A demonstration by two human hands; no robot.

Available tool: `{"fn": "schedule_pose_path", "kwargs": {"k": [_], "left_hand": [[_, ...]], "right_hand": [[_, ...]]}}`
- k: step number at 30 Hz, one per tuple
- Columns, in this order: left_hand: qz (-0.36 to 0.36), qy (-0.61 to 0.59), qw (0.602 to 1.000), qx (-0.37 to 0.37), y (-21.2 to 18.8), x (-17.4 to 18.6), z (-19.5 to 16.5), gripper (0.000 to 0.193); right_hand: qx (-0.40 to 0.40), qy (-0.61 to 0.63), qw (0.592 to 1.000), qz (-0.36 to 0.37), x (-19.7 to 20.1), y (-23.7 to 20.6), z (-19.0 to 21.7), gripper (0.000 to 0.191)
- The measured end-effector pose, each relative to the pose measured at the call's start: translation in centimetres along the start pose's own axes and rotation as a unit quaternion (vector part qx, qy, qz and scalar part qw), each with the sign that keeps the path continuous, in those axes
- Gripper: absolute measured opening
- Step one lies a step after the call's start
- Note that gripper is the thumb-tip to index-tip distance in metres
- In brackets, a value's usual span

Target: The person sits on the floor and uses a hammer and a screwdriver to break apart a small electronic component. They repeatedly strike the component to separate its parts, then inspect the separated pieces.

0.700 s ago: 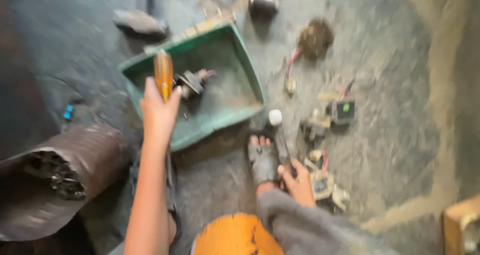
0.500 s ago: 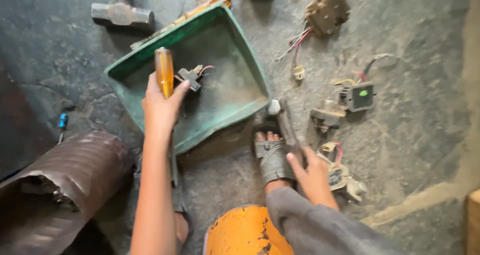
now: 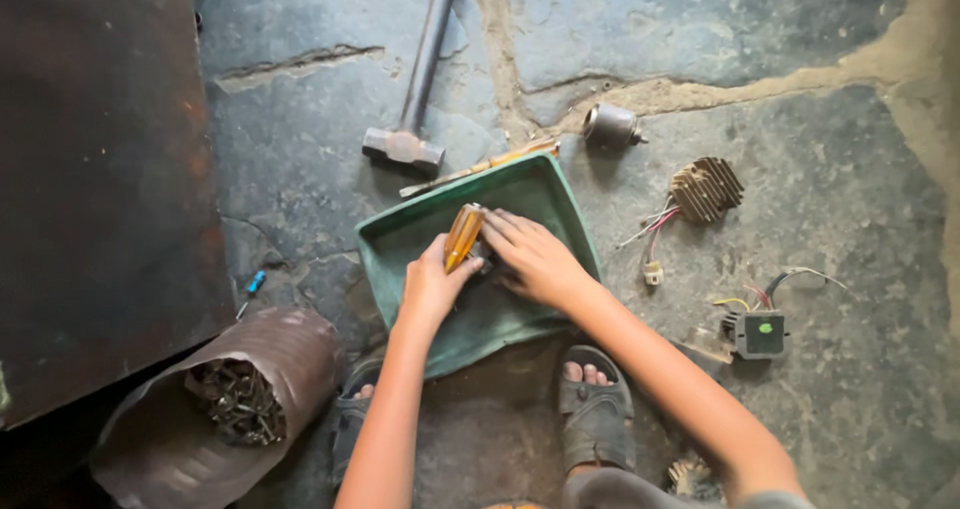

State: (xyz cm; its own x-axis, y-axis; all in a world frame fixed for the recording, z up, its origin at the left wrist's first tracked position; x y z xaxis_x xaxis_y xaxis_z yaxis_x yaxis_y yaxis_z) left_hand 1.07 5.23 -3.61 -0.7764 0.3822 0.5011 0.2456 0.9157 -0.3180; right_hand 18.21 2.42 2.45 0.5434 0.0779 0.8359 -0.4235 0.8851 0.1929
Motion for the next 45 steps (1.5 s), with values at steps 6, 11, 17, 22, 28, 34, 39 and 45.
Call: {"fn": "schedule_pose_path", "kwargs": {"k": [6, 11, 17, 22, 28, 34, 39, 45], "left_hand": [[0.007, 0.036, 0.999, 0.026, -0.7, 0.0, -0.4, 0.047], [-0.013, 0.041, 0.998, 0.038, -0.6, 0.3, -1.5, 0.048], [-0.027, 0.021, 0.999, 0.017, 0.0, -0.1, -1.4, 0.048], [0.018, -0.021, 0.999, 0.017, 0.0, -0.3, -0.3, 0.053], [0.007, -0.023, 0.999, -0.040, -0.2, -0.3, -0.8, 0.055], [-0.007, 0.022, 1.000, 0.001, -1.2, -0.7, -0.6, 0.051], [-0.032, 0.004, 0.999, -0.027, -1.4, 0.1, -1.0, 0.049], [-0.085, 0.069, 0.994, -0.015, -0.6, 4.4, -0.2, 0.048]], "right_hand": [[-0.046, 0.023, 0.996, 0.073, -4.1, -1.0, -2.8, 0.049], [-0.020, -0.042, 0.998, 0.053, -3.4, -1.4, -2.7, 0.049], [-0.044, -0.073, 0.993, 0.079, -3.0, -0.4, -1.8, 0.059], [0.025, -0.095, 0.994, 0.038, -2.5, -0.7, -1.2, 0.058], [0.033, -0.082, 0.995, 0.037, -3.5, -1.7, -2.7, 0.043], [0.029, -0.074, 0.997, 0.020, -3.9, -2.7, -2.8, 0.041], [0.015, -0.083, 0.996, 0.009, -2.9, -1.8, -1.3, 0.046], [-0.213, 0.139, 0.965, -0.069, -1.9, -2.8, -3.6, 0.054]]}}
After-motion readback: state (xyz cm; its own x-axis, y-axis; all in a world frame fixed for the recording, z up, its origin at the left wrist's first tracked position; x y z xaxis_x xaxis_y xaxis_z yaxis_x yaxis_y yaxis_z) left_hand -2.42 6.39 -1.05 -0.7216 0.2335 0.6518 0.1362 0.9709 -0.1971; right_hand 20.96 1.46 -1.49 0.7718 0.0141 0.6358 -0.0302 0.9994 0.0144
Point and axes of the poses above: each hand's wrist, its own y-axis towards the middle knuckle, its own x-axis out of the back of the hand, z = x × y, the point moved 5 cm from there along y, towards the middle knuckle, and after that the axes turned 1 degree about y, right-handed, at the moved point
